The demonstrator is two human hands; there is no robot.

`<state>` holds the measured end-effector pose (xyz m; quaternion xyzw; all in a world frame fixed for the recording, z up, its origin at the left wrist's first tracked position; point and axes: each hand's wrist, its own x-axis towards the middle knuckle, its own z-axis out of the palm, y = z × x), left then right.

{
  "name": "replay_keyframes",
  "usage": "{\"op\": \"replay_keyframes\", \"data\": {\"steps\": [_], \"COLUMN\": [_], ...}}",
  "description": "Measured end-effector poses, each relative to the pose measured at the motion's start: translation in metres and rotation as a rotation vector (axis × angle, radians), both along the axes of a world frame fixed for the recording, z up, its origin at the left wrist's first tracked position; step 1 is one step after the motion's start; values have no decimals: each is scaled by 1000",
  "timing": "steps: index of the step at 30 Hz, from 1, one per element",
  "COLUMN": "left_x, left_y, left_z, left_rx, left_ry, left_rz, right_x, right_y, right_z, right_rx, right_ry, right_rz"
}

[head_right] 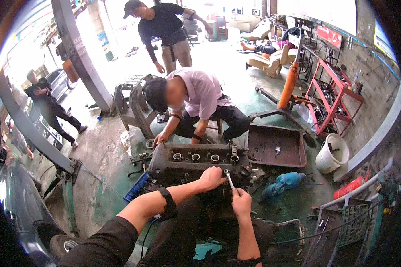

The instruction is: The person uses a wrench to tighten bolts on a car engine block while seated on a stool. Another person is present nearby, occasionally handling parts. The camera wearer repeatedly positions the wrench and turns it to secure fasteners on the engine.

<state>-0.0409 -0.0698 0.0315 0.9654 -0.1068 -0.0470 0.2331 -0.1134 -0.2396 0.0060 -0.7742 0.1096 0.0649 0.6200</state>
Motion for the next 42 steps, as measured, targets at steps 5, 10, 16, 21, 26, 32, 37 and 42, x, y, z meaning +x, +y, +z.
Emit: {"op": "replay_keyframes", "data": {"steps": [5,10,16,21,26,32,37,42], "left_x": [3,5,8,8,13,14,9,2], "left_y": [4,10,4,6,12,44,101,170], "left_z": [-2,-21,-28,-18,-21,-15,3,-12], "left_rx": [21,-127,-170,-166,-65,-118,-192,32], "left_ry": [2,33,-9,13,-20,69,-478,-621], "left_rz": [38,140,129,69,-62,-234,-20,544], "right_x": [3,-1,-4,-2,-1,-1,-1,1], "right_y": [-1,1,1,2,-1,-15,-14,-10], "right_z": [-1,-1,2,-2,-6,0,6,11], "right_rx": [-34,30,67,-56,-93,-194,-164,40], "right_ry": [2,16,25,-39,-27,45,90,154], "right_rz": [-7,2,30,51,30,25,63,-1]}}
